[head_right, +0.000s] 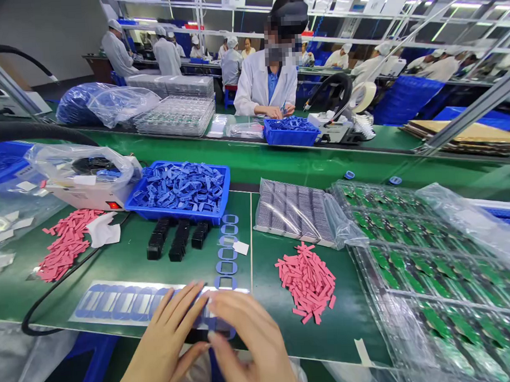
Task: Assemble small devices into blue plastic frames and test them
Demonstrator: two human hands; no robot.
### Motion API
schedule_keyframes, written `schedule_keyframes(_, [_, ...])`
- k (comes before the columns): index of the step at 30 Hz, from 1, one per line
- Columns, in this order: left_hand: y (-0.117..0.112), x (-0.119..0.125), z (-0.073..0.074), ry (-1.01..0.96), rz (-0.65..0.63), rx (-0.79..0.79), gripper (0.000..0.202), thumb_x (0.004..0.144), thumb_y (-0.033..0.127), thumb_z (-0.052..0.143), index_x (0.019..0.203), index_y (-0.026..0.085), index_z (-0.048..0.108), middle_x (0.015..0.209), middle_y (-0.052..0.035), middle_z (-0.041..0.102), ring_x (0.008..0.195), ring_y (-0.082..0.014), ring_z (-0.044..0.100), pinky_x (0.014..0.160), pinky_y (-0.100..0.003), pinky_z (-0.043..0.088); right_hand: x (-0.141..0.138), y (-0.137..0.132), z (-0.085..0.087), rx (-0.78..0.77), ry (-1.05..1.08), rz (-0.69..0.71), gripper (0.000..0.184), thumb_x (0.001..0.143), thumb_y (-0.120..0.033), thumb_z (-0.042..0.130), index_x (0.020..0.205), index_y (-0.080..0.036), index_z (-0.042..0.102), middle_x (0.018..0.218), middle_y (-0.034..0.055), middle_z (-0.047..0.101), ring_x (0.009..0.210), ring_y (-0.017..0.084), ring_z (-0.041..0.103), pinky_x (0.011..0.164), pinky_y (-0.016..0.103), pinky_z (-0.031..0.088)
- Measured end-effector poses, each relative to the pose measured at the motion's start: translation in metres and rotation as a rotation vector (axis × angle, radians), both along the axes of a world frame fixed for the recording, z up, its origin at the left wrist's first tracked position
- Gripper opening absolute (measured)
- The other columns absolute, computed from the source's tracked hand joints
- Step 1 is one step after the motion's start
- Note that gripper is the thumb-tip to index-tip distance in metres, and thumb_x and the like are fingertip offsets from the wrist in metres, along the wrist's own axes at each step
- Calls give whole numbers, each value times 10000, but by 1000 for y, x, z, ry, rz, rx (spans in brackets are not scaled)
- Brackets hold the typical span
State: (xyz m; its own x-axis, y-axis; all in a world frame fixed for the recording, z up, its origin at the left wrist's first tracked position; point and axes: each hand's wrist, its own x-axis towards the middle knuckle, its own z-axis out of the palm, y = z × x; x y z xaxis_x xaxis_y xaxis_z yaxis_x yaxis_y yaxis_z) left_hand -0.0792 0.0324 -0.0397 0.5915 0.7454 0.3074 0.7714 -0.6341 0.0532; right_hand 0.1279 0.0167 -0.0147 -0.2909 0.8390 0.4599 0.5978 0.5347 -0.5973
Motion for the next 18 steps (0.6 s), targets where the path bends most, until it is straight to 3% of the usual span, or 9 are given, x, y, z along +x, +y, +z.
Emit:
schedule_keyframes(5, [3, 3, -9, 69, 27, 97, 487, 876, 334, 515, 1329, 161, 468, 1333, -75, 582, 1190, -257, 525, 1039, -396, 274, 15, 33, -23, 11, -344, 87, 443, 856, -369, 589, 1256, -195, 514, 1221, 80, 622, 1125, 252, 581, 945, 457, 489])
schedule_keyframes(8, [3, 3, -10, 79, 17, 106, 483, 875, 326, 512, 1329, 164, 472, 1334, -68, 582, 1186, -254, 525, 1036, -388, 263, 13, 42, -22, 3, -308, 25, 292, 889, -349, 538, 1127, -194, 605, 1133, 82, 669, 1055, 221, 617, 916, 404, 502])
schedule_keyframes(13, [2, 3, -12, 72, 40, 99, 481, 875, 310, 504, 1335, 171, 469, 1327, -58, 589, 1195, -257, 514, 1027, -391, 268, -23, 86, -4, -135, -323, -121, 136, 887, -285, 544, 905, -200, 648, 900, 38, 706, 835, 161, 655, 728, 263, 509])
schedule_keyframes(18, [2, 4, -14, 18, 53, 122, 486, 867, 309, 519, 1332, 173, 478, 1310, -61, 604, 1186, -250, 525, 1023, -366, 279, -63, 135, -1, -228, -448, -237, 285, 791, -444, 650, 753, -162, 652, 735, 72, 689, 683, 211, 657, 565, 271, 435])
